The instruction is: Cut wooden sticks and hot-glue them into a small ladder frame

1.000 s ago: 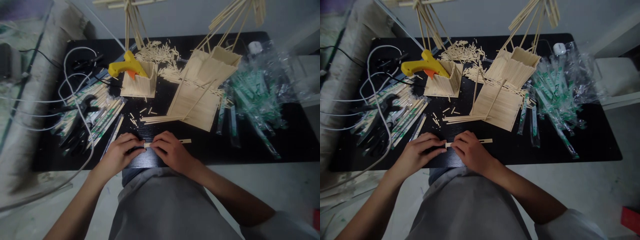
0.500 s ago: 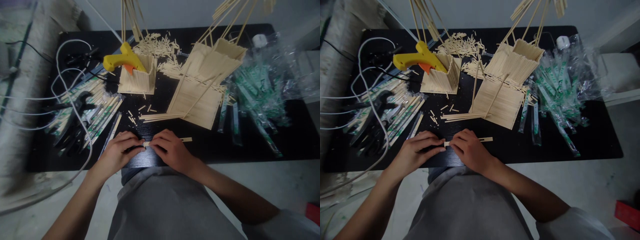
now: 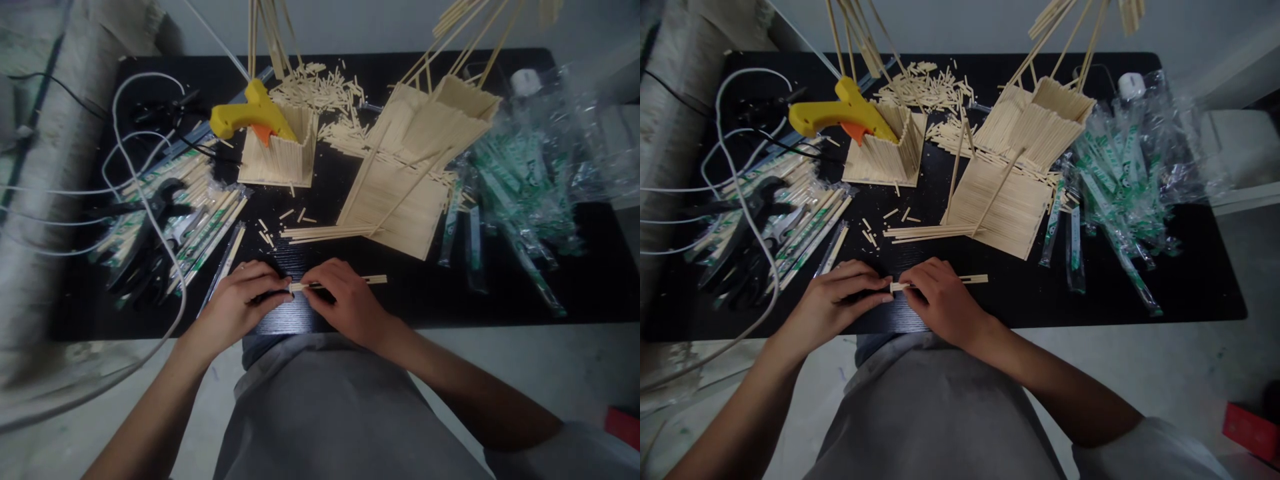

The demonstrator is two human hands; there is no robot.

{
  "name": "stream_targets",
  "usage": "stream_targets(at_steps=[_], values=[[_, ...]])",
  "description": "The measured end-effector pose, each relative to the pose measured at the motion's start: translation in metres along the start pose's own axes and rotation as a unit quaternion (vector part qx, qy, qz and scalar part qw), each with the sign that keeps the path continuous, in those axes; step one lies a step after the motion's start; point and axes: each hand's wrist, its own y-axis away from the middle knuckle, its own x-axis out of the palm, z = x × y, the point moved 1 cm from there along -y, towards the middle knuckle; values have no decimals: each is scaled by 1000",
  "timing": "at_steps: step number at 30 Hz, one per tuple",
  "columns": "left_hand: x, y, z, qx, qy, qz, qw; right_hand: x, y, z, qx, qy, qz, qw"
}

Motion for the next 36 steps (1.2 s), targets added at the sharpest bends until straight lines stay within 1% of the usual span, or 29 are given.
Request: stream_targets(at_steps=[10, 15, 18, 21, 25, 27, 29, 33, 35, 36], values=[[1, -1, -1, 29, -20, -3, 999, 1, 0, 0, 6, -6, 1, 1000], [-2, 1, -5, 22, -49, 13, 998, 1, 0, 1, 2, -1, -1, 1000], [-9, 5, -2, 9, -75, 29, 997, 2, 0, 1, 5, 0, -4, 1000], [-23, 4, 3, 8, -108, 24, 994, 3, 0, 1, 0, -5, -11, 1000], [-47, -9, -1, 33, -143, 11, 989, 5, 0, -1, -8, -6, -23, 1000], [-56, -19, -8, 40, -145, 20, 988, 6, 0, -2, -13, -5, -28, 1000], [-59, -29, -14, 47, -145, 38, 988, 7, 0, -3, -17, -3, -32, 999], [-53, -40, -18, 51, -151, 69, 985, 8, 0, -4, -19, -3, -34, 999], [-53, -41, -18, 29, -161, 64, 984, 9, 0, -4, -16, -5, -33, 999], [-56, -41, -19, 10, -172, 45, 984, 9, 0, -5, -14, -7, -32, 999]])
